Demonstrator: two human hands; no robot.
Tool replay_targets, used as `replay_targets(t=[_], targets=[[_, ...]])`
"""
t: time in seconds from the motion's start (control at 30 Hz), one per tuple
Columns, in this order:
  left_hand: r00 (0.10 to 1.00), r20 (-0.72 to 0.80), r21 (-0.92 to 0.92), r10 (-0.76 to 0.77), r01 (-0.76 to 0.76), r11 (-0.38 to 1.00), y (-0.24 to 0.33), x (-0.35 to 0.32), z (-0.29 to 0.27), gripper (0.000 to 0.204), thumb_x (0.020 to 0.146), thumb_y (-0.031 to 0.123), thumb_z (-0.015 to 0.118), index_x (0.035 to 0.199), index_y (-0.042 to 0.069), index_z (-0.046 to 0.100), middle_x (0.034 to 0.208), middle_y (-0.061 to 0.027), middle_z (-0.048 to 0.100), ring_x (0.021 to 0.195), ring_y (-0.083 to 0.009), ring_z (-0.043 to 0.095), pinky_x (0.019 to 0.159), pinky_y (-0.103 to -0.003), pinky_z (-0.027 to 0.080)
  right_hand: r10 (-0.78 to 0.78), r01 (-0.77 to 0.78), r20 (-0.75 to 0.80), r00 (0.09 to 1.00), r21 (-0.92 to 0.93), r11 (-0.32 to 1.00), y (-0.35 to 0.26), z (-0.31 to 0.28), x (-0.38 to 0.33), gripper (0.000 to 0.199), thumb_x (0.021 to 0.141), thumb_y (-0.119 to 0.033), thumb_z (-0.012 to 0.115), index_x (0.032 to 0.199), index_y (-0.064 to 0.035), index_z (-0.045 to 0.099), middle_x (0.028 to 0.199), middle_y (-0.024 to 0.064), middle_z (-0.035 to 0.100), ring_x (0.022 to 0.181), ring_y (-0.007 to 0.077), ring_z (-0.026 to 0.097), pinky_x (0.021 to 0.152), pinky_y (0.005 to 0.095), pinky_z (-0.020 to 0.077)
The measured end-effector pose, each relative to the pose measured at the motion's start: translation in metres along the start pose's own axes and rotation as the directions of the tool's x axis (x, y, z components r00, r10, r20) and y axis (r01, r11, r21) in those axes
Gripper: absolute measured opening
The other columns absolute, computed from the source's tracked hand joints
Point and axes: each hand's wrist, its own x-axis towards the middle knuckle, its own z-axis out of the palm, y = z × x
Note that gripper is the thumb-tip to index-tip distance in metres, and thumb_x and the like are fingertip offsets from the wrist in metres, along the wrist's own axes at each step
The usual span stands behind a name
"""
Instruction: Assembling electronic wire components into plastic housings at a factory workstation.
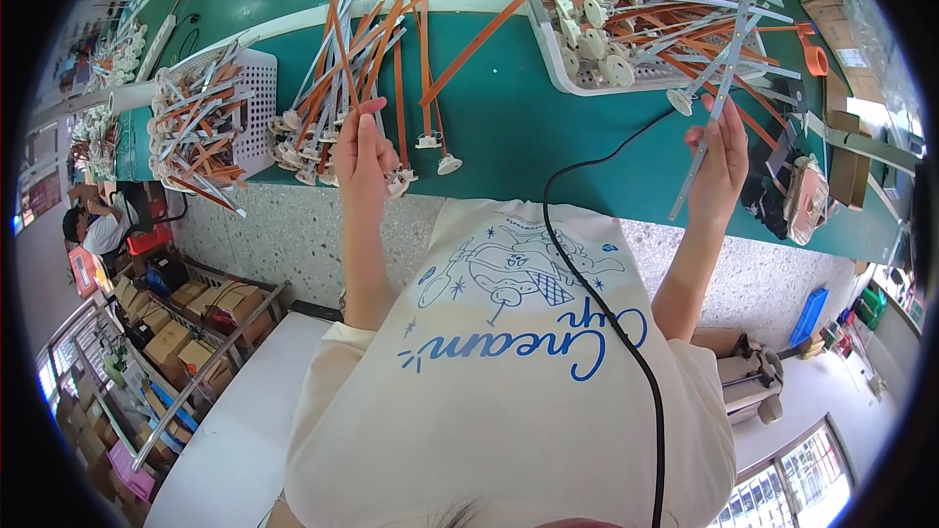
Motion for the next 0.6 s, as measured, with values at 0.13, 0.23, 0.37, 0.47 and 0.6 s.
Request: replay_targets(t=[0.13, 0.23, 0.37, 0.47, 0.6], targets=[[0.998, -0.064, 0.075, -0.023, 0.028, 0.997, -0.019, 0.003, 0.004, 0.018, 0.088, 0.017, 0.044, 0.092, 0.001, 0.05, 0.052, 0.0064, 0.025, 0.041, -0.0027, 0.024, 0.038, -0.018, 0.019, -0.005, 0.005, -0.006, 1.0, 0.072, 0.997, 0.004, -0.004, -0.001, 0.031, 0.086, -0.004, 0.042, 0.117, 0.0017, 0.042, 0.107, 0.0124, 0.055, 0.067, 0.0091, 0.054, 0.061, 0.02, 0.0437], [0.995, -0.036, 0.437, 0.094, -0.069, 0.897, -0.065, 0.009, -0.009, 0.018, 0.083, 0.019, 0.054, 0.078, 0.004, 0.046, 0.053, 0.005, 0.03, 0.047, -0.0038, 0.029, 0.044, -0.02, 0.025, 0.006, -0.005, -0.023, 1.0, 0.036, 0.999, 0.003, -0.004, -0.002, 0.032, 0.086, -0.004, 0.042, 0.117, 0.0018, 0.042, 0.107, 0.0122, 0.055, 0.067, 0.0091, 0.054, 0.061, 0.02, 0.0436], [0.996, -0.064, 0.504, 0.07, -0.028, 0.863, -0.089, 0.0, -0.008, 0.019, 0.077, 0.01, 0.059, 0.074, 0.003, 0.042, 0.053, 0.0041, 0.032, 0.046, -0.0036, 0.029, 0.041, -0.021, 0.023, 0.025, -0.025, -0.004, 1.0, 0.048, 0.999, 0.003, -0.006, -0.002, 0.033, 0.086, -0.004, 0.041, 0.119, 0.002, 0.04, 0.108, 0.012, 0.053, 0.068, 0.0082, 0.052, 0.062, 0.0201, 0.0421], [0.994, -0.08, 0.509, 0.081, -0.029, 0.86, -0.106, 0.001, -0.009, 0.02, 0.077, 0.01, 0.059, 0.072, 0.004, 0.041, 0.053, 0.004, 0.032, 0.047, -0.0037, 0.028, 0.042, -0.021, 0.023, 0.04, -0.04, -0.001, 0.999, 0.028, 0.999, 0.003, -0.004, -0.003, 0.034, 0.087, -0.004, 0.04, 0.12, 0.0024, 0.039, 0.11, 0.0119, 0.052, 0.068, 0.0074, 0.05, 0.062, 0.02, 0.0407], [0.995, -0.104, 0.487, 0.015, 0.037, 0.873, -0.11, 0.004, -0.011, 0.019, 0.077, 0.009, 0.058, 0.072, 0.004, 0.041, 0.054, 0.0038, 0.032, 0.048, -0.0041, 0.029, 0.043, -0.02, 0.024, 0.052, -0.052, 0.011, 0.999, 0.022, 0.998, 0.003, -0.002, -0.003, 0.034, 0.087, -0.004, 0.04, 0.12, 0.0023, 0.039, 0.11, 0.0119, 0.052, 0.069, 0.0072, 0.05, 0.062, 0.0195, 0.0409]])
